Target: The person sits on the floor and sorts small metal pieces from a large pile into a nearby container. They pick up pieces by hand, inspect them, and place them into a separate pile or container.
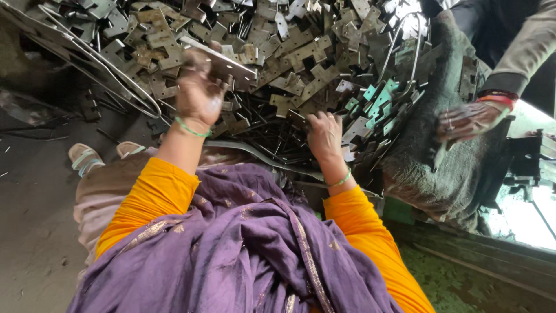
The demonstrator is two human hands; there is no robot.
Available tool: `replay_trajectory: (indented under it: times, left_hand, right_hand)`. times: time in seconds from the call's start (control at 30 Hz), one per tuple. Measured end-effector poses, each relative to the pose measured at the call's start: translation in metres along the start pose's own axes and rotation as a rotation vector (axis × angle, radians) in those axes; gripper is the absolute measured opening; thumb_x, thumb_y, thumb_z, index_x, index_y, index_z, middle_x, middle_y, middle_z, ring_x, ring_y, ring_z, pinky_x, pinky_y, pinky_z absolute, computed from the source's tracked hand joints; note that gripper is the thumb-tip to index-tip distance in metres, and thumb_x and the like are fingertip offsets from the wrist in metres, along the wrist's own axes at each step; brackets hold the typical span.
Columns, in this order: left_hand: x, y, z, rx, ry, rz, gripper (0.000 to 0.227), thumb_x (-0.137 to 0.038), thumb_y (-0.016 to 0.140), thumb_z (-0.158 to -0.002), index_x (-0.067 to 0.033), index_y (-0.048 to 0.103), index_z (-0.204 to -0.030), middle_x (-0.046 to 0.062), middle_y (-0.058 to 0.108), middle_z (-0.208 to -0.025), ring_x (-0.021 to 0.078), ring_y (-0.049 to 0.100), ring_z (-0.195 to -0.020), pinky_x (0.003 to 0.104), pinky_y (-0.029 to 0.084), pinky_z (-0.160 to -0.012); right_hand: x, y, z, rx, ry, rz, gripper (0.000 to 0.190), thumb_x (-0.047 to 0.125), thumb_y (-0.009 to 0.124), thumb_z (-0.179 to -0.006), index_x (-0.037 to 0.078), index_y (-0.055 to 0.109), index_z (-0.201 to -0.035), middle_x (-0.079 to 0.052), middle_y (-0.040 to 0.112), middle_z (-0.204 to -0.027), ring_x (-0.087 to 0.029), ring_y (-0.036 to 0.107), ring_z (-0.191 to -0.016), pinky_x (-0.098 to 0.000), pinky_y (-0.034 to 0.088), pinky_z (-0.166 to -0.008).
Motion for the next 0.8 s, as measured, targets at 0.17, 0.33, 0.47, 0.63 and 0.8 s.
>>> replay_trajectory:
  times: [0.17,0.33,0.47,0.63,0.8]
  left_hand:
    - [0.079,0.041,0.008,0.332,-0.358,0.053,0.037,-0.016,0.070,-0.095,-0.0073,0.055,-0.128,0.010,0.064,-0.106,0.0159,0.061,-0.084,0.024,0.054,-0.063]
    - [0.123,0.031,0.009,0.193,-0.588,0.021,0.031,-0.018,0.058,-0.093,-0.0077,0.057,-0.122,0.018,0.069,-0.114,0.0202,0.066,-0.083,0.029,0.058,-0.069]
    - [0.085,0.055,0.005,0.525,0.425,-1.120,0.028,-0.014,0.070,-0.096,0.0006,0.068,-0.120,0.025,0.055,-0.137,0.0291,0.058,-0.120,0.038,0.054,-0.092]
    - [0.154,0.020,0.011,0.854,0.764,-2.474,0.026,-0.015,0.063,-0.081,-0.0131,0.072,-0.105,0.014,0.059,-0.143,0.0283,0.054,-0.120,0.036,0.050,-0.095]
    - [0.156,0.001,0.003,0.922,0.849,-2.427,0.017,-0.022,0.059,-0.088,-0.0172,0.072,-0.099,0.012,0.054,-0.146,0.0282,0.053,-0.127,0.041,0.047,-0.102]
  right_hand:
    - [-0.020,-0.037,0.025,-0.311,0.038,-0.334,0.035,-0.005,0.073,-0.077,0.009,0.071,-0.109,-0.013,0.066,-0.103,-0.035,0.065,-0.099,-0.0441,0.055,-0.084]
    - [-0.067,-0.054,0.054,-0.462,0.247,-0.857,0.028,-0.012,0.076,-0.083,0.002,0.069,-0.107,-0.005,0.069,-0.100,-0.017,0.067,-0.092,-0.0301,0.056,-0.080]
    - [-0.091,-0.044,0.071,-0.411,0.356,-1.117,0.022,-0.011,0.073,-0.087,0.001,0.069,-0.105,-0.001,0.072,-0.100,-0.009,0.067,-0.092,-0.0248,0.056,-0.085]
    - [-0.078,-0.048,0.074,-0.414,0.220,-0.988,0.022,-0.010,0.076,-0.084,0.000,0.070,-0.102,-0.001,0.067,-0.099,-0.010,0.064,-0.088,-0.0238,0.053,-0.078]
    - [-0.067,-0.033,0.077,-0.344,0.258,-0.999,0.020,-0.009,0.077,-0.084,0.001,0.073,-0.101,-0.004,0.068,-0.093,-0.011,0.061,-0.073,-0.0248,0.049,-0.062]
Point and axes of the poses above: each hand's wrist, its own z-axis away from the middle knuckle, its own y-axis out of the palm, x = y × z, the point moved 9 cm from there along -z, towards the middle knuckle
